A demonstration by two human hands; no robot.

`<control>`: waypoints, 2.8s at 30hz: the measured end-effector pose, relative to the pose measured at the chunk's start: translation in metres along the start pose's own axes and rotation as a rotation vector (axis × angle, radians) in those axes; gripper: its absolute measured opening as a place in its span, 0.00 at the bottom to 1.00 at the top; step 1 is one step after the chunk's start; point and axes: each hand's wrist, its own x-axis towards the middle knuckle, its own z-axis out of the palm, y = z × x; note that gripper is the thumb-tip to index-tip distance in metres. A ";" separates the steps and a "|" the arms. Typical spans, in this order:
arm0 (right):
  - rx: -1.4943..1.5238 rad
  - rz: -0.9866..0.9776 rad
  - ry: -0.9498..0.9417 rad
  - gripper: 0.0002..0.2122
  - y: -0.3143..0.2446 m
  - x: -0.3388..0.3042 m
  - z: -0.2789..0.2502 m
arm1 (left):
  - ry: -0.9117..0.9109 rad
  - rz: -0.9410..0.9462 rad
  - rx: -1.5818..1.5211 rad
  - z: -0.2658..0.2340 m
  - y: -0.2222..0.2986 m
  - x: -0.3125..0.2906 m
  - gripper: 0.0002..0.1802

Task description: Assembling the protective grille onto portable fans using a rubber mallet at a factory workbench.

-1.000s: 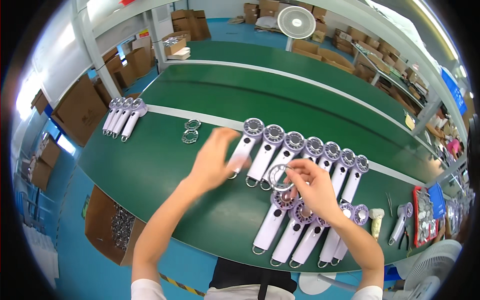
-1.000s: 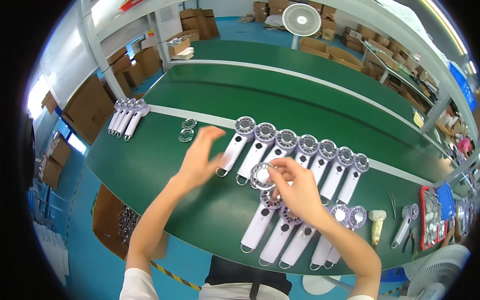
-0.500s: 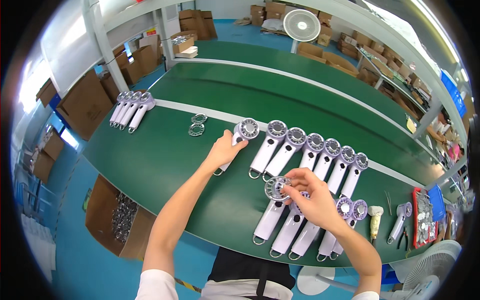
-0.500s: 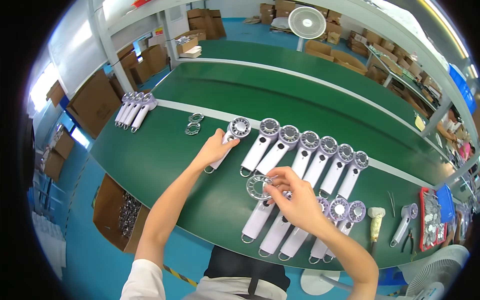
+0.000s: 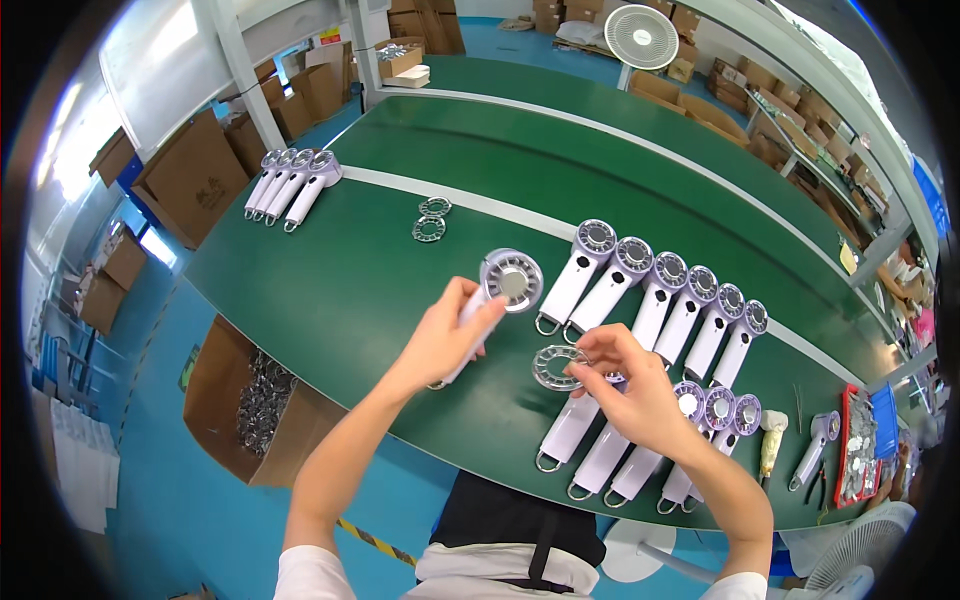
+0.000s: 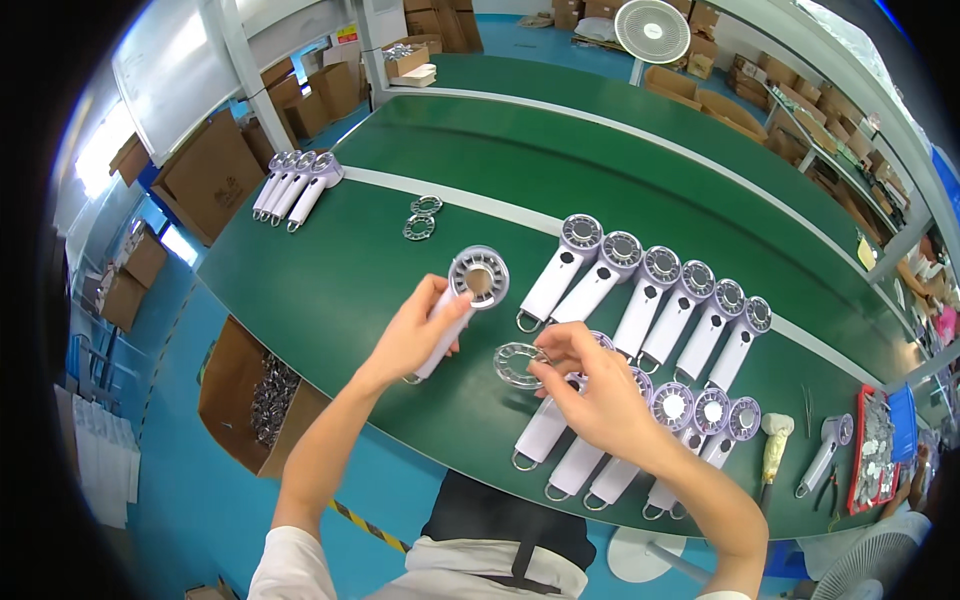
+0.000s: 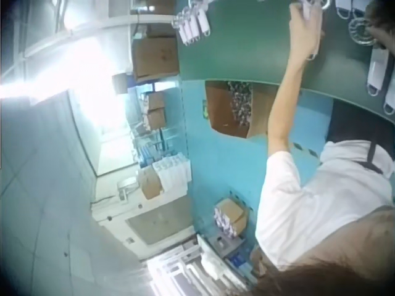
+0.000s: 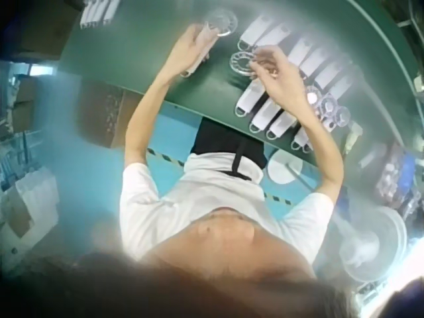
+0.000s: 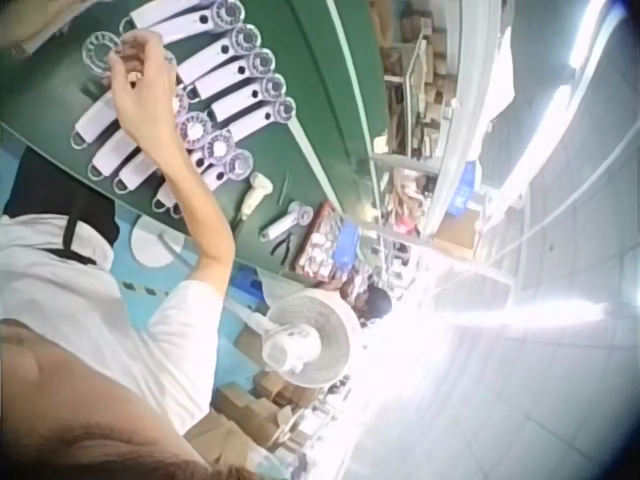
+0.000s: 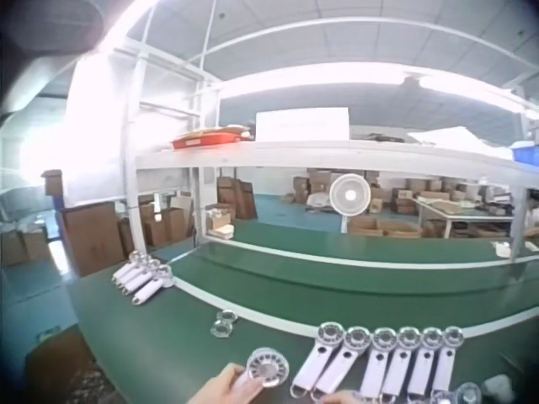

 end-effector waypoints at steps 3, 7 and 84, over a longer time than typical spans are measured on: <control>-0.018 -0.011 -0.013 0.11 -0.004 -0.009 0.005 | 0.064 -0.096 -0.018 -0.001 -0.012 0.040 0.29; -0.044 -0.055 -0.053 0.12 -0.015 -0.028 0.012 | 0.132 -0.043 0.258 0.007 -0.029 0.105 0.41; 0.069 0.002 0.459 0.13 -0.003 -0.060 0.027 | -0.235 -0.263 -0.339 0.084 0.008 -0.111 0.20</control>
